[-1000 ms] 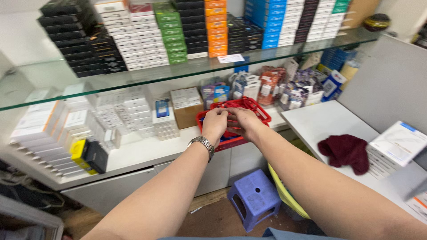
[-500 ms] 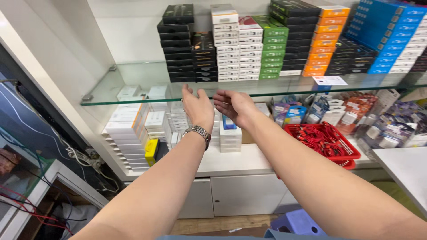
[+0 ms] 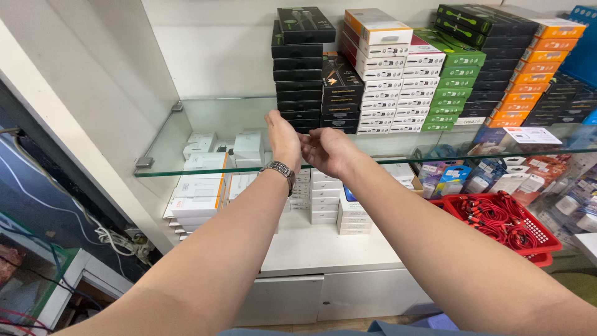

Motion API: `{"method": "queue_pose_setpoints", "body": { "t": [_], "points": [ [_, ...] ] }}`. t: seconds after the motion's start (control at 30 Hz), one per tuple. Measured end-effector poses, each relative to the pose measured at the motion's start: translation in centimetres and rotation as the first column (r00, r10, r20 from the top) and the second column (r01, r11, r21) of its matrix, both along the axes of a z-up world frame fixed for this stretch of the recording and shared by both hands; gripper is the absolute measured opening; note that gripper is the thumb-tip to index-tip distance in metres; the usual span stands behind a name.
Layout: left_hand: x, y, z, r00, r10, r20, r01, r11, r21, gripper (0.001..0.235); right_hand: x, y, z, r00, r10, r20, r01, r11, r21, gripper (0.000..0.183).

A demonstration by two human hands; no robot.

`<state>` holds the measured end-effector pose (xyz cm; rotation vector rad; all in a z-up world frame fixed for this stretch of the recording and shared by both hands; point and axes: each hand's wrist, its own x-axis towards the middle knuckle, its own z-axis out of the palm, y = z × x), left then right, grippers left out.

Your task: The person picks up stacks of small product boxes from a glass shelf, places them on a counter, wipes the shelf with a cloth, and then wipes each box individually before restacking them on the shelf.

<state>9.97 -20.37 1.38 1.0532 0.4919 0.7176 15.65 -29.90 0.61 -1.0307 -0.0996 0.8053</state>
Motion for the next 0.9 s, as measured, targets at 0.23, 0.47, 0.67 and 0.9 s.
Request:
{"method": "queue_pose_setpoints", "body": {
  "t": [0.23, 0.47, 0.67, 0.9],
  "points": [
    [0.0, 1.6, 0.3, 1.0, -0.002, 0.013, 0.002, 1.0, -0.013, 0.064, -1.2, 1.5, 0.4, 0.994, 0.031, 0.105, -0.022, 0.995, -0.092, 0.022],
    [0.7, 2.1, 0.2, 0.998, -0.035, -0.048, 0.032, 0.997, -0.069, 0.065, -1.5, 0.8, 0.2, 0.983, -0.04, 0.18, 0.075, 0.979, -0.19, 0.021],
    [1.7, 3.8, -0.2, 0.991, 0.114, -0.067, -0.11, 0.993, 0.05, 0.073, -0.9, -0.4, 1.1, 0.962, 0.052, 0.267, 0.033, 0.953, -0.302, 0.024],
    [3.9, 6.9, 1.0, 0.98, -0.137, -0.143, 0.136, 0.991, -0.019, 0.097, -2.0, 1.3, 2.9, 0.736, 0.109, 0.668, 0.386, 0.743, -0.547, 0.044]
  ]
}}
